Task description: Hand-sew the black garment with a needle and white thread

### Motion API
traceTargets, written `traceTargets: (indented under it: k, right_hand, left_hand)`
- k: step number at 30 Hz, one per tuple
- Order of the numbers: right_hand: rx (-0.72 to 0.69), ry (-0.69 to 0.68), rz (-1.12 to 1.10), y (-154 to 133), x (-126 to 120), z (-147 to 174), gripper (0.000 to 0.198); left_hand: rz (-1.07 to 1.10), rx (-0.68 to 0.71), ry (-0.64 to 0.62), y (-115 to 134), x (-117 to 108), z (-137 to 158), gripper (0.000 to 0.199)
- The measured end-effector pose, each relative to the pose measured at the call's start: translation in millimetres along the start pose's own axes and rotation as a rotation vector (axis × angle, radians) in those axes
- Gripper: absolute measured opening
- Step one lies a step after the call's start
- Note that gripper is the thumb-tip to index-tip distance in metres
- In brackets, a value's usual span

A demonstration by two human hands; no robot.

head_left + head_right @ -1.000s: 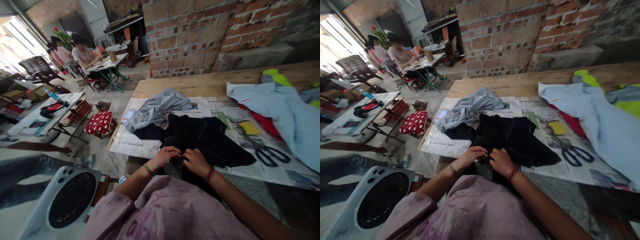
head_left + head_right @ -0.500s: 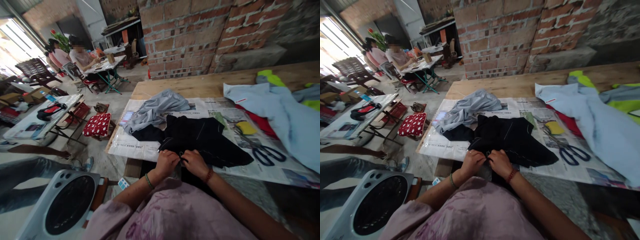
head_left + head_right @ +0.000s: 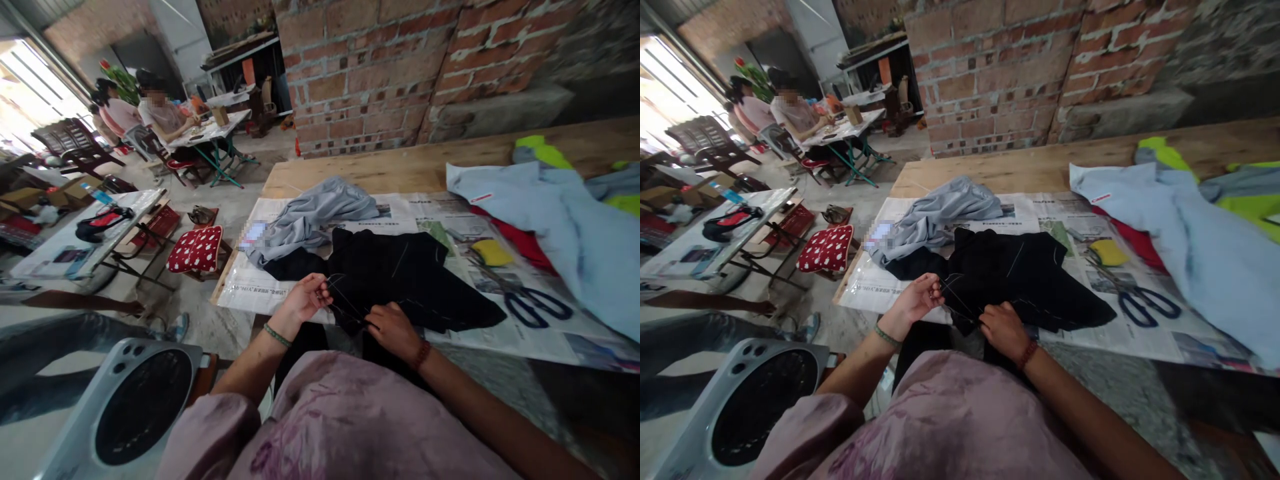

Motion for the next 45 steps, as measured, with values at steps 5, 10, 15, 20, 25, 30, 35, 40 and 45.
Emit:
traceTargets:
  k: [5,10,15,20,25,30,35,40,45]
  right_hand:
    - [0.022,-0.032,0.008,1.9,3.5,-0.8,0.016]
    - [0.034,-0.075,0.036,3.1,7.7,0.7,0.017]
    - [0.027,-0.113,0.059,2.7,10.3,0.8,0.017]
    - [0.029,-0.155,0.095,5.6,13.8,2.0,0.015]
    - [0.073,-0.201,0.113,11.0,18.5,4.5,0.015]
    - [0.017,-0.015,-0.079,3.7,-9.5,13.3,0.025]
    - [0.203,0.38,-0.654,37.0,-63.3,41.4,0.028]
    - [0.452,0.788,-1.385,72.7,-79.1,71.0,0.039]
    - [0.633,0.829,-1.77,79.5,-51.8,84.7,0.063]
  left_hand:
    - [0.163,-0.117,-0.064,4.9,3.0,-1.9,0.01]
    - [0.195,0.022,-0.05,35.9,-5.6,0.9,0.009]
    - [-0.143,0.25,0.033,70.6,-19.2,3.4,0.023]
    - [-0.746,0.442,0.053,97.8,-13.0,9.3,0.022]
    - [-1.304,0.715,0.087,118.5,5.9,26.7,0.016]
    - [-1.311,0.612,0.087,107.2,-6.9,21.4,0.016]
    - [-0.899,0.348,0.138,84.4,-43.9,3.0,0.015]
    - [-0.465,0.179,0.149,58.0,-66.7,-9.9,0.023]
    - [-0.07,-0.019,0.139,21.9,-82.7,-18.2,0.023]
Point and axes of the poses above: each hand's wrist, its own z-axis away from the middle knuckle, its own x-axis out of the palm, y = z × x, the point moved 9 cm from there along -z, towards the middle knuckle, and after that the axes turned 12 degrees about -z, right-handed, at the moved point
